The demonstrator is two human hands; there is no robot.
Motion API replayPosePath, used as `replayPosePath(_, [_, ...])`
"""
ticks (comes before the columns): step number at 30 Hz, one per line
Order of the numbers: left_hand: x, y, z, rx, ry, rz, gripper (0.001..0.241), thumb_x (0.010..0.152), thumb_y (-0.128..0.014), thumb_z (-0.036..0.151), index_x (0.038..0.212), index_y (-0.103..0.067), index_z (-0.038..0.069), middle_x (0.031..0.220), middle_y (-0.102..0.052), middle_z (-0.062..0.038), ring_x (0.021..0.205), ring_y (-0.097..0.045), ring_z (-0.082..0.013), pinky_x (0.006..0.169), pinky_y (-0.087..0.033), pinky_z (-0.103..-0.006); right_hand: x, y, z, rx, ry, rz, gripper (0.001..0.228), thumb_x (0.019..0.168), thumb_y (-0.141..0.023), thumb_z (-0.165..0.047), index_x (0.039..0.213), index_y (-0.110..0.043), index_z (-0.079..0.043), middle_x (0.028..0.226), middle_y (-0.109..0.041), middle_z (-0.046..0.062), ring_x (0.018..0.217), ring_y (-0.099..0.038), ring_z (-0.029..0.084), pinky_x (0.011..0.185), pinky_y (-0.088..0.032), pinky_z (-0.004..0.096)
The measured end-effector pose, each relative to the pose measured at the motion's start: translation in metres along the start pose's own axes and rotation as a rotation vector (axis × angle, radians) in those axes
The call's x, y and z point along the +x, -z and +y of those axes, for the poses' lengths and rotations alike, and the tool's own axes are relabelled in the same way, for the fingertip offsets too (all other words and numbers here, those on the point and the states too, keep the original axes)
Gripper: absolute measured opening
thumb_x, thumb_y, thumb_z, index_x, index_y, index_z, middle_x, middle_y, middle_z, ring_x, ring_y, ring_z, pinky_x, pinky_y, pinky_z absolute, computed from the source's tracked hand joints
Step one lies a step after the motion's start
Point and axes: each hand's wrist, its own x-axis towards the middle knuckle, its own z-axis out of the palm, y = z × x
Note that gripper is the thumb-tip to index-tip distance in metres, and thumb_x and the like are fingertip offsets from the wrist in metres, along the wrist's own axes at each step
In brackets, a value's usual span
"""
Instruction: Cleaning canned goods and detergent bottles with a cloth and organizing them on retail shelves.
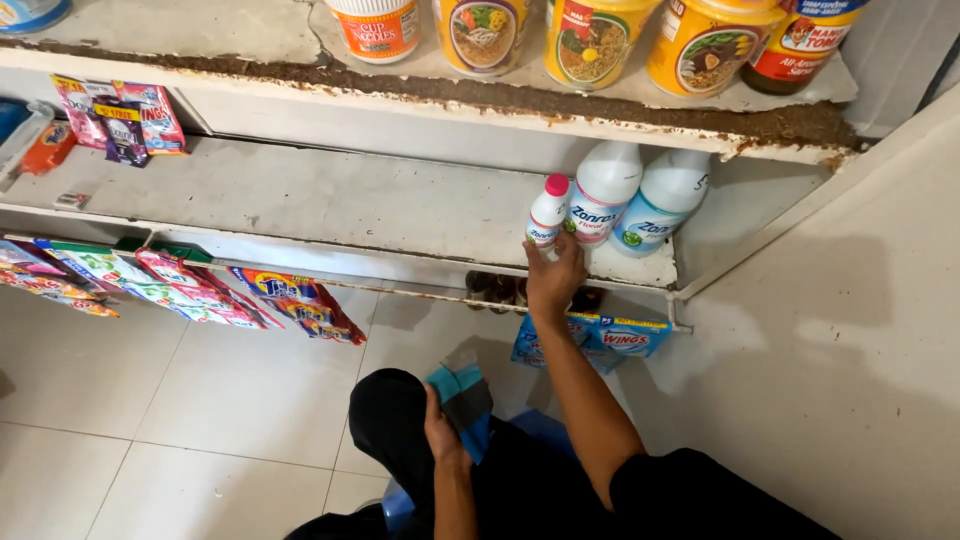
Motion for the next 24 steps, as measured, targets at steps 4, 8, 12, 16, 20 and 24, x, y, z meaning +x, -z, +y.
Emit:
replayPosePath(4, [-0.011,-0.017,0.004,0.042,-0.01,-0.023,0.069,0.105,-0.043,0.055,0.135,-0.059,-0.004,0.119,-0.069,-0.021,0.1,-0.067,-0.0312,0.092,-0.052,-0.0415,0.007,-0.001,-0.003,-0.02,-0.035,-0.006,0.041,0.076,-0.092,-0.017,0.106,-0.066,-0.004,0.092,-0.069,0.009,0.08,-0.065,0.027,0.083,-0.047,0.045])
replayPosePath(8, [-0.014,-0.023,0.004,0.068,-0.035,0.065,0.069,0.104,-0.044,0.054,0.139,-0.056,-0.004,0.123,-0.067,-0.022,0.103,-0.066,-0.0337,0.093,-0.051,-0.043,0.01,-0.009,-0.005,-0.021,-0.1,0.02,0.042,0.076,-0.091,-0.017,0.108,-0.068,-0.005,0.092,-0.07,0.007,0.079,-0.065,0.023,0.081,-0.046,0.043])
replayPosePath(12, [-0.008,-0.009,0.003,0.054,-0.041,0.004,0.067,0.105,-0.043,0.054,0.14,-0.056,-0.002,0.123,-0.068,-0.022,0.102,-0.067,-0.0334,0.092,-0.052,-0.0428,0.01,-0.011,-0.012,0.033,-0.133,0.05,0.043,0.076,-0.09,-0.015,0.108,-0.062,-0.01,0.089,-0.068,0.003,0.077,-0.065,0.022,0.089,-0.042,0.043])
replayPosePath(16, [-0.011,-0.011,0.003,0.045,-0.063,-0.014,0.067,0.105,-0.044,0.053,0.138,-0.057,-0.004,0.122,-0.067,-0.021,0.101,-0.066,-0.0325,0.092,-0.051,-0.0437,0.009,-0.019,-0.002,-0.014,-0.157,0.034,0.043,0.076,-0.092,-0.018,0.106,-0.061,-0.01,0.086,-0.069,0.002,0.075,-0.068,0.024,0.091,-0.042,0.043])
replayPosePath(20, [-0.008,-0.006,0.002,0.044,-0.051,-0.01,0.069,0.104,-0.044,0.055,0.137,-0.056,-0.005,0.121,-0.068,-0.023,0.101,-0.067,-0.033,0.091,-0.052,-0.0438,0.008,-0.02,0.001,0.015,-0.175,0.036,0.044,0.077,-0.091,-0.019,0.098,-0.053,-0.012,0.082,-0.07,0.002,0.068,-0.067,0.022,0.095,-0.04,0.043])
replayPosePath(24, [-0.01,-0.012,0.002,0.042,-0.062,0.028,0.068,0.105,-0.043,0.054,0.137,-0.055,-0.006,0.121,-0.067,-0.023,0.101,-0.066,-0.0338,0.091,-0.052,-0.0447,0.007,-0.022,0.002,-0.004,-0.151,0.065,0.047,0.074,-0.093,-0.017,0.097,-0.053,-0.012,0.082,-0.072,0.002,0.066,-0.067,0.022,0.092,-0.043,0.043])
